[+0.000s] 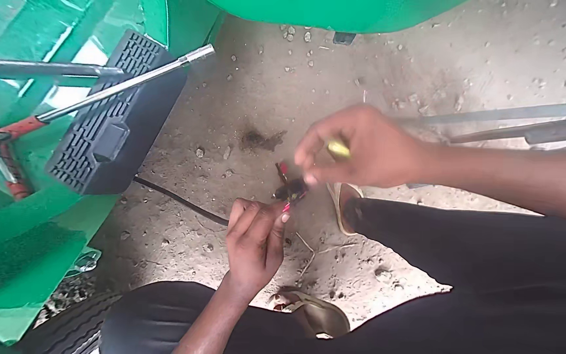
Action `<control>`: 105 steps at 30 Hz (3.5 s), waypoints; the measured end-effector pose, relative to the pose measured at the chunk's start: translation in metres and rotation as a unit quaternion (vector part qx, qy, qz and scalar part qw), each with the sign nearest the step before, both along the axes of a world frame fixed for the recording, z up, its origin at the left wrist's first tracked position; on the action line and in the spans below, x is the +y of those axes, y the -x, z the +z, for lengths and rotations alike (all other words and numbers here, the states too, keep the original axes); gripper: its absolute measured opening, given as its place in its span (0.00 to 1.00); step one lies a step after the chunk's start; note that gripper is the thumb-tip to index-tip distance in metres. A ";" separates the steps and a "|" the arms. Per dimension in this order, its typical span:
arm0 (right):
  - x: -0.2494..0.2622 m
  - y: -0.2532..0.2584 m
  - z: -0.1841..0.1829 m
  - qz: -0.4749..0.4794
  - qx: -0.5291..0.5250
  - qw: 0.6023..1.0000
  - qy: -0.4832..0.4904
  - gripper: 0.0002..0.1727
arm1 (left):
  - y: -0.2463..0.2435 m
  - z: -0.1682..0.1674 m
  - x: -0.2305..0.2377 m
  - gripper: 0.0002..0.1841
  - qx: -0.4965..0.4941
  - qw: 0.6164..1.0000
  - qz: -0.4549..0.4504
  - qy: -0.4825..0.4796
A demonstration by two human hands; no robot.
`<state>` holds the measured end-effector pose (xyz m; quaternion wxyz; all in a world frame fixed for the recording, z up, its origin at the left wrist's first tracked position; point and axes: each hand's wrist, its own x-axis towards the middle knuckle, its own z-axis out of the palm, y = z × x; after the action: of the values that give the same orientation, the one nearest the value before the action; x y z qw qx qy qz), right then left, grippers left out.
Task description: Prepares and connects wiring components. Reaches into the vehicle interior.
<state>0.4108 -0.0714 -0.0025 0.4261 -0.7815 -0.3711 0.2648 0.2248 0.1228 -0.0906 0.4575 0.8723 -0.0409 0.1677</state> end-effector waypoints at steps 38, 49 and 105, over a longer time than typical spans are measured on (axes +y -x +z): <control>0.017 0.024 -0.010 0.058 0.116 0.973 0.192 0.12 | -0.022 0.013 -0.001 0.14 0.238 0.895 -0.025 0.376; -0.013 -0.004 0.018 0.017 0.252 0.964 0.077 0.08 | -0.025 -0.012 0.021 0.10 0.122 0.974 -0.051 0.183; 0.019 -0.047 -0.014 0.004 0.367 0.930 0.027 0.11 | -0.018 0.008 0.074 0.22 0.089 0.996 0.017 -0.014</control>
<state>0.4577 -0.0523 -0.0169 0.5100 -0.6392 -0.1846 0.5452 0.2428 0.1968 -0.0822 0.4439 0.8907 0.0127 0.0971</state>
